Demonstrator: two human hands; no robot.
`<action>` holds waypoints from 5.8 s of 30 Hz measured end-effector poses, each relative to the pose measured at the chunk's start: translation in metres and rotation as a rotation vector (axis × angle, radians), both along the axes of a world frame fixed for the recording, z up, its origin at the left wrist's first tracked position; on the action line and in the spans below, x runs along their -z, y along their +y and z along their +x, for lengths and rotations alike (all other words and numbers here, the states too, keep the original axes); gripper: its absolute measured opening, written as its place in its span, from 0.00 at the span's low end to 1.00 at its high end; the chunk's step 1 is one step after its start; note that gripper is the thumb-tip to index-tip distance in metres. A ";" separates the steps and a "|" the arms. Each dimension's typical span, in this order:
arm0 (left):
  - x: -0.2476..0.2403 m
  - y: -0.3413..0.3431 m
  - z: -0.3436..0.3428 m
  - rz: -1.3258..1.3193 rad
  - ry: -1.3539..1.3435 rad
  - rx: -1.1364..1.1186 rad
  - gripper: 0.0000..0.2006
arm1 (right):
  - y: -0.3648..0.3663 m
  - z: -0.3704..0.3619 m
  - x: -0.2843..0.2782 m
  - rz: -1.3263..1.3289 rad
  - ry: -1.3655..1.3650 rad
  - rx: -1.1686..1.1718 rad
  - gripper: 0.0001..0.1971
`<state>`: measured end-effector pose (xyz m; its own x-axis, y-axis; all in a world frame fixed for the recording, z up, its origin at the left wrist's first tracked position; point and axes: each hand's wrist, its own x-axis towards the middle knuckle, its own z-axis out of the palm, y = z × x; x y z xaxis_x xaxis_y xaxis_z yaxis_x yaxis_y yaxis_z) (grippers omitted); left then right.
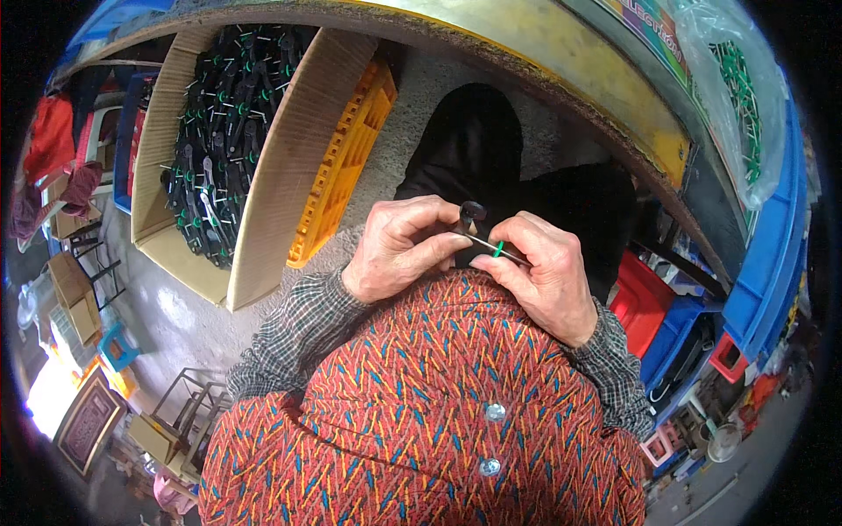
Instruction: The person places an assembled piece into a cardboard box, retrieves black plastic parts and pins, and inserts the pins into the black plastic pieces by hand.
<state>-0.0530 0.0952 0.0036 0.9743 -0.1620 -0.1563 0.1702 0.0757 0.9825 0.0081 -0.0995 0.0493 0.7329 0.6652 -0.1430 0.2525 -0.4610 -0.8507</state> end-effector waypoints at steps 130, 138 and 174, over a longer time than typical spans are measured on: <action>0.005 0.005 0.008 0.353 -0.281 0.003 0.10 | 0.001 0.003 0.015 0.089 0.192 0.015 0.10; 0.004 0.004 0.009 0.359 -0.237 -0.010 0.09 | 0.005 0.002 0.013 0.008 -0.104 0.024 0.11; 0.007 0.002 0.001 0.194 -0.049 -0.063 0.08 | 0.001 0.006 0.015 0.100 0.268 0.050 0.10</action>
<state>-0.0521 0.0971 -0.0037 0.9888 -0.0717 -0.1306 0.1226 -0.1068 0.9867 0.0140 -0.0981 0.0345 0.7099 0.6499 -0.2713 -0.0079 -0.3779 -0.9258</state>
